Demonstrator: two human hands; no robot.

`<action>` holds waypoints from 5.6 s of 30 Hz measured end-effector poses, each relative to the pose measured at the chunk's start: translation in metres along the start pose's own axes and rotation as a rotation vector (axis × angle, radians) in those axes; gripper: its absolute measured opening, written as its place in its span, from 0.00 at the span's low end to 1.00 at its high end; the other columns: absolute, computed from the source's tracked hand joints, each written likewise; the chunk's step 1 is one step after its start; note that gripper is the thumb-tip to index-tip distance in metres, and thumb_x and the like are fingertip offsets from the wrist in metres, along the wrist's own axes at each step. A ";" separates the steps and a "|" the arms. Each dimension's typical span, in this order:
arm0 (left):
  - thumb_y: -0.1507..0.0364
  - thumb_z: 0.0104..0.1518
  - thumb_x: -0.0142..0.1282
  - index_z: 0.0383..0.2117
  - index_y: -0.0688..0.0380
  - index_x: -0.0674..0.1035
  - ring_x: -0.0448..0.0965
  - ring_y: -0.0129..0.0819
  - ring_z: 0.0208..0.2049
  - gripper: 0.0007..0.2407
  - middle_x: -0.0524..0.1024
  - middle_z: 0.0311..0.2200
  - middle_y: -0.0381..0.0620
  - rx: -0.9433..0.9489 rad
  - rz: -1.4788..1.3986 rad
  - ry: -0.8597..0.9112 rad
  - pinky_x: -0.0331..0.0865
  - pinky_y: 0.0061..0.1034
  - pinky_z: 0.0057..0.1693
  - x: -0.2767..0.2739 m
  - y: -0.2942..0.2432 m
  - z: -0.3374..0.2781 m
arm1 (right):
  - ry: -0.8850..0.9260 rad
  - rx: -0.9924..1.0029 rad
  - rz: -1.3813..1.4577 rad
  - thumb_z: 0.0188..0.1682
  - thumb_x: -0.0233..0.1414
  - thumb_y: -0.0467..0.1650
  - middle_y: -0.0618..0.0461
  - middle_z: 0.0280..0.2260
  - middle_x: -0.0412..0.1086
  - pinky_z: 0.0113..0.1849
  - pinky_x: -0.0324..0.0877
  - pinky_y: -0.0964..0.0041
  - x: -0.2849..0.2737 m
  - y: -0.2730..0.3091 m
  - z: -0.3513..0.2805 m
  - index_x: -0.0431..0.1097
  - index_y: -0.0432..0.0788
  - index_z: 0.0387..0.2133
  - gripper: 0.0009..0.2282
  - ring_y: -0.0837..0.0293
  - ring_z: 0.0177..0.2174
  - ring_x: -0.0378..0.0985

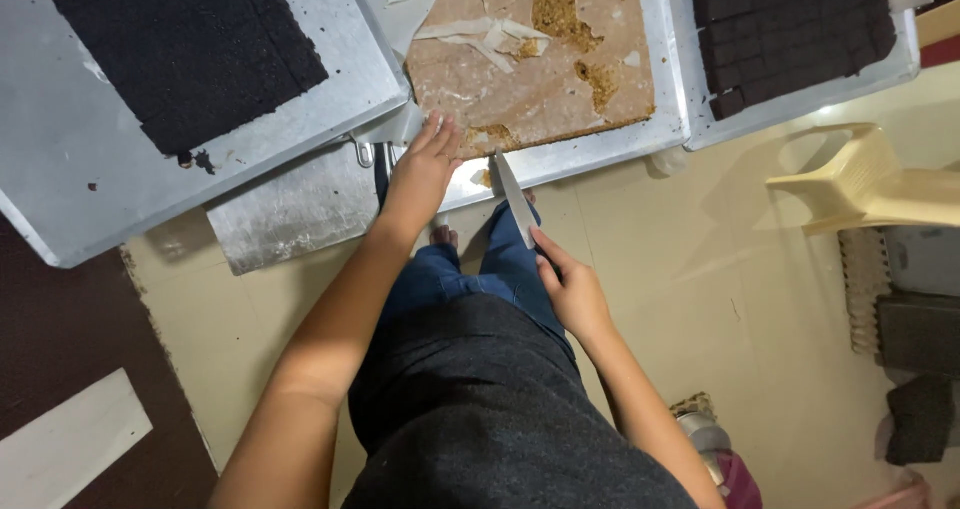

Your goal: Peel parchment paper off a slab of cake and prepare or spread crumbly toppings.

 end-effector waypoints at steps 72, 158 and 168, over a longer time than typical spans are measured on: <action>0.73 0.60 0.59 0.59 0.62 0.77 0.61 0.47 0.69 0.19 0.69 0.65 0.50 -0.075 -0.075 -0.050 0.61 0.31 0.68 -0.004 -0.003 0.003 | -0.231 -0.095 -0.452 0.52 0.55 0.31 0.45 0.27 0.71 0.31 0.72 0.47 0.028 0.003 0.094 0.68 0.64 0.60 0.21 0.41 0.27 0.77; 0.73 0.58 0.62 0.60 0.60 0.75 0.61 0.44 0.70 0.21 0.69 0.64 0.47 -0.080 -0.146 -0.056 0.62 0.33 0.68 0.002 0.009 0.002 | -0.251 -0.363 -0.260 0.48 0.64 0.30 0.39 0.38 0.77 0.37 0.76 0.59 0.009 -0.024 0.130 0.75 0.42 0.52 0.17 0.46 0.36 0.83; 0.73 0.57 0.63 0.58 0.59 0.76 0.60 0.45 0.70 0.21 0.69 0.64 0.47 -0.071 -0.087 -0.030 0.62 0.32 0.69 0.009 0.008 0.004 | -0.147 -0.352 -0.327 0.54 0.59 0.30 0.45 0.27 0.74 0.30 0.71 0.58 0.003 0.000 0.140 0.76 0.49 0.54 0.14 0.49 0.25 0.76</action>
Point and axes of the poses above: each hand's wrist, its own z-axis towards the middle knuckle, its own x-axis out of the palm, y = z × x, the point moved 7 cm from there along z, towards the middle knuckle
